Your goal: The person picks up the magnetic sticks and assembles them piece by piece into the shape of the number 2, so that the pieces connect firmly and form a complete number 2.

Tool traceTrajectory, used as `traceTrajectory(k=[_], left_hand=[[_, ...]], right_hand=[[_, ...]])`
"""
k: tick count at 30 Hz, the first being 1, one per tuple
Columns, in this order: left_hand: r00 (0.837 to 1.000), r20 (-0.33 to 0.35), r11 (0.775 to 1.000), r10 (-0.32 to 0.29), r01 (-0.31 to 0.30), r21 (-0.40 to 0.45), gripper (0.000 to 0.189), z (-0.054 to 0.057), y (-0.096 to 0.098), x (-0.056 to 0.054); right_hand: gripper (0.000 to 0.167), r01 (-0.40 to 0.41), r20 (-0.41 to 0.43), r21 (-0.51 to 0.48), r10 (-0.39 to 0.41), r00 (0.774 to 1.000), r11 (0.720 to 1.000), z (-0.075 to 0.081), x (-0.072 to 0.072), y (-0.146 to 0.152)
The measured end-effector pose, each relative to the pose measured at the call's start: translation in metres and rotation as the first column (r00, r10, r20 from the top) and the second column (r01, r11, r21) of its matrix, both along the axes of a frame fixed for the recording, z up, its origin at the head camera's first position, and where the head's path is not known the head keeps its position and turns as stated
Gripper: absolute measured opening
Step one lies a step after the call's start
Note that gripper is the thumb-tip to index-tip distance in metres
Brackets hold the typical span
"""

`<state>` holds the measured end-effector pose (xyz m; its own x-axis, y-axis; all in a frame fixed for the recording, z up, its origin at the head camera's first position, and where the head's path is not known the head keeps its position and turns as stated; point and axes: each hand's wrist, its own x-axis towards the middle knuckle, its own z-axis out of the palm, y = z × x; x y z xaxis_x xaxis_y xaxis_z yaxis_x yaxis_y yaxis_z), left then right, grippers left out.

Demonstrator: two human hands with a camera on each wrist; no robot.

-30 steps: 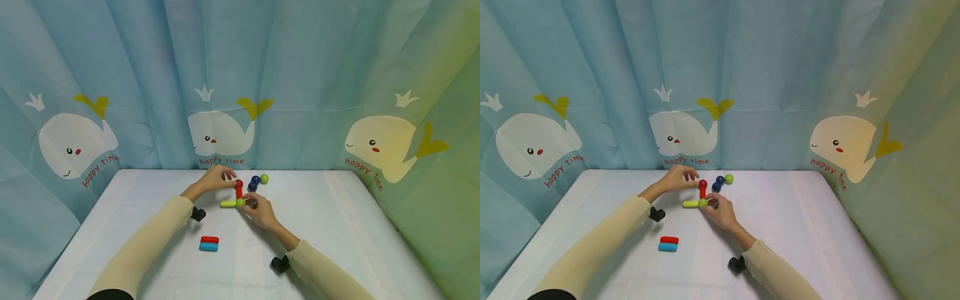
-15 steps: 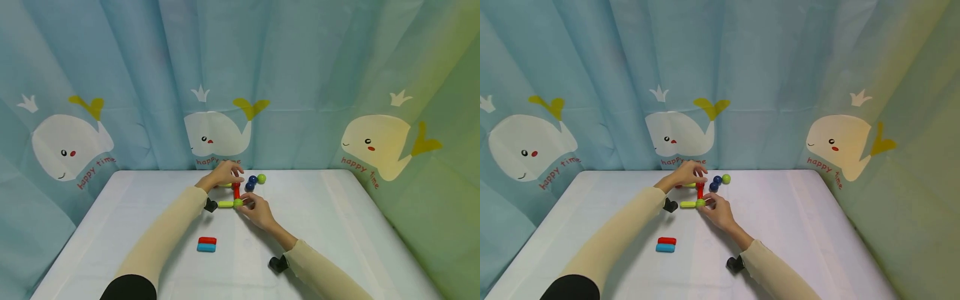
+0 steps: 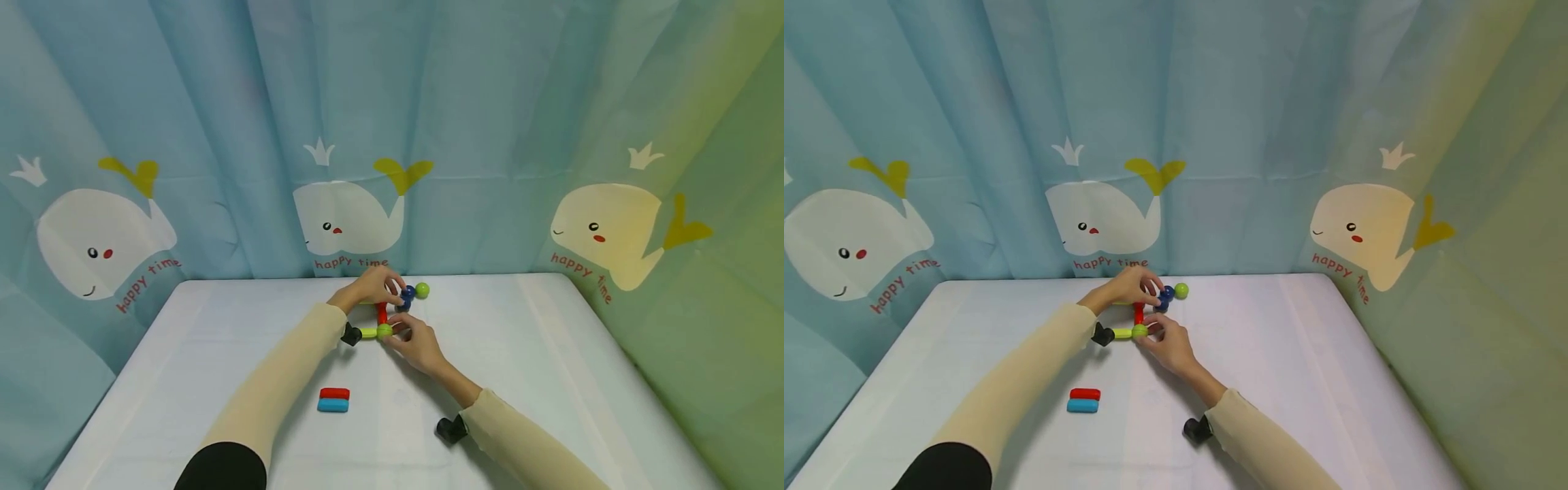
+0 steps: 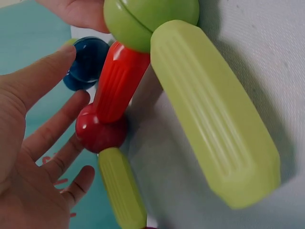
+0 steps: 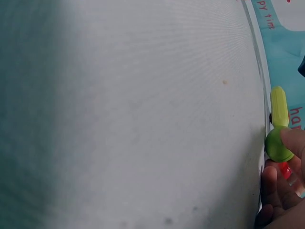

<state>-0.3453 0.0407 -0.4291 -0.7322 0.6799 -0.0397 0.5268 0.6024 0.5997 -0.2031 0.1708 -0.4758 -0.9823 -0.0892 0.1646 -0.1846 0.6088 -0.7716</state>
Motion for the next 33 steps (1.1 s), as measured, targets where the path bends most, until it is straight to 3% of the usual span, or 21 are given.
traceTrajectory(k=[12,33], left_hand=[[0.999,-0.008,0.999,-0.035,0.035,-0.011,0.025,-0.0076,0.0063,-0.0008],[1.000,0.005,1.000,-0.023,0.023,0.017,0.026,-0.0071,0.0028,-0.0019]], right_hand=[[0.031,-0.003,-0.009,-0.019,0.002,1.000,1.000,-0.0013,-0.0007,0.0006],[0.032,-0.008,-0.009,-0.018,0.008,1.000,1.000,-0.0016,-0.0009,0.0004]])
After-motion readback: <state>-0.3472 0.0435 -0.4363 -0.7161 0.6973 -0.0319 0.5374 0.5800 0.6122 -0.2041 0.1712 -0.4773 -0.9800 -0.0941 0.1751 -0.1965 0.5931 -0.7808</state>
